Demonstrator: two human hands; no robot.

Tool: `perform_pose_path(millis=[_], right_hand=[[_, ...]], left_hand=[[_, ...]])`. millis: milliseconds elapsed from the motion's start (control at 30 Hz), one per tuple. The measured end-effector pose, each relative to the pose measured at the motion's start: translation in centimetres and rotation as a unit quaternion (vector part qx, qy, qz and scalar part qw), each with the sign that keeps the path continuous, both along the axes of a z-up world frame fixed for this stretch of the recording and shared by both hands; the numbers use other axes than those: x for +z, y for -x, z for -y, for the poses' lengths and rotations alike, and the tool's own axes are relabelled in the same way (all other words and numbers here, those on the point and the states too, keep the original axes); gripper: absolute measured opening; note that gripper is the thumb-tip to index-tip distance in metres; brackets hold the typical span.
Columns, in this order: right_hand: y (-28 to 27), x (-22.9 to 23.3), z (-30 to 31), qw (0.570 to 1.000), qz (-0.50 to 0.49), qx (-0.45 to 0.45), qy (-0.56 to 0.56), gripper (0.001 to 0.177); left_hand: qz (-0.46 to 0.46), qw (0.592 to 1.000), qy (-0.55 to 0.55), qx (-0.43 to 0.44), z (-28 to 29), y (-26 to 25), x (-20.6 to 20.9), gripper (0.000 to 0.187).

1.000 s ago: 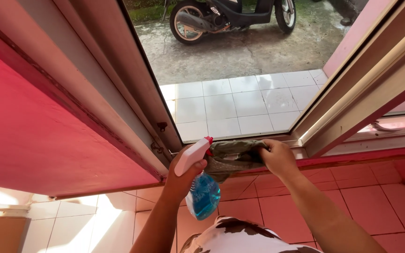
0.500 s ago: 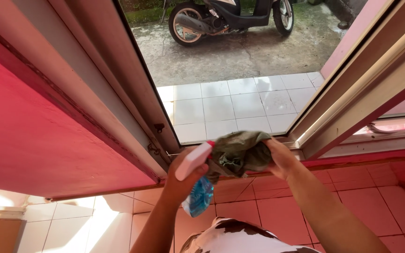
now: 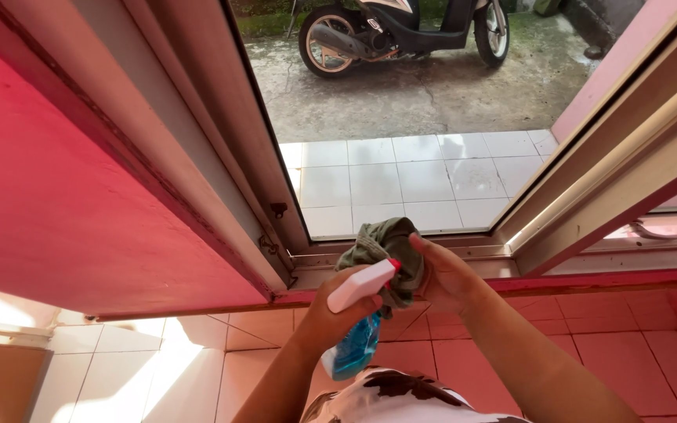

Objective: Cleaning glass windows using a spray cleaner and a cloth.

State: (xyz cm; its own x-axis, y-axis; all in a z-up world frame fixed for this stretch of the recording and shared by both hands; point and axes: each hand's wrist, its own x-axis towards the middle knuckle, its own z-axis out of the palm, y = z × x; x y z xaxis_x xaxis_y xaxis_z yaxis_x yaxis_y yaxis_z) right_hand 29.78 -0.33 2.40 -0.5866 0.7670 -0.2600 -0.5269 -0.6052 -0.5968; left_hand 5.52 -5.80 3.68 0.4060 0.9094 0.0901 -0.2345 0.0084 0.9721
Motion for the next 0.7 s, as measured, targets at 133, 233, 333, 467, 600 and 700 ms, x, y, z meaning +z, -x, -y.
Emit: perform_pose_path(millis=[133, 233, 333, 467, 600, 700], right_hand=[[2.0, 1.6, 0.2, 1.000, 0.003, 0.009, 0.016, 0.055], [1.8, 0.3, -0.4, 0.994, 0.102, 0.033, -0.023, 0.041], [1.1, -0.3, -0.6, 0.993, 0.118, 0.023, 0.004, 0.038], [0.1, -0.3, -1.4, 0.997, 0.047, 0.011, 0.056, 0.039], [1.1, 0.8, -1.5, 0.998, -0.033, 0.007, 0.059, 0.042], [3.1, 2.9, -0.2, 0.994, -0.091, 0.060, 0.011, 0.046]], left_hand=[[-0.100, 0.957, -0.272, -0.001, 0.5, -0.3, 1.9, 0.046], [-0.109, 0.952, -0.287, -0.013, 1.2, -0.6, 1.9, 0.040], [-0.003, 0.998, 0.033, -0.050, 1.6, 0.0, -0.9, 0.049], [0.004, 0.998, -0.029, 0.063, 1.3, 1.4, -2.8, 0.044], [-0.052, 0.978, -0.169, 0.107, 1.3, 2.3, -1.6, 0.043], [0.001, 0.995, 0.026, 0.092, 1.9, 2.8, -1.3, 0.059]])
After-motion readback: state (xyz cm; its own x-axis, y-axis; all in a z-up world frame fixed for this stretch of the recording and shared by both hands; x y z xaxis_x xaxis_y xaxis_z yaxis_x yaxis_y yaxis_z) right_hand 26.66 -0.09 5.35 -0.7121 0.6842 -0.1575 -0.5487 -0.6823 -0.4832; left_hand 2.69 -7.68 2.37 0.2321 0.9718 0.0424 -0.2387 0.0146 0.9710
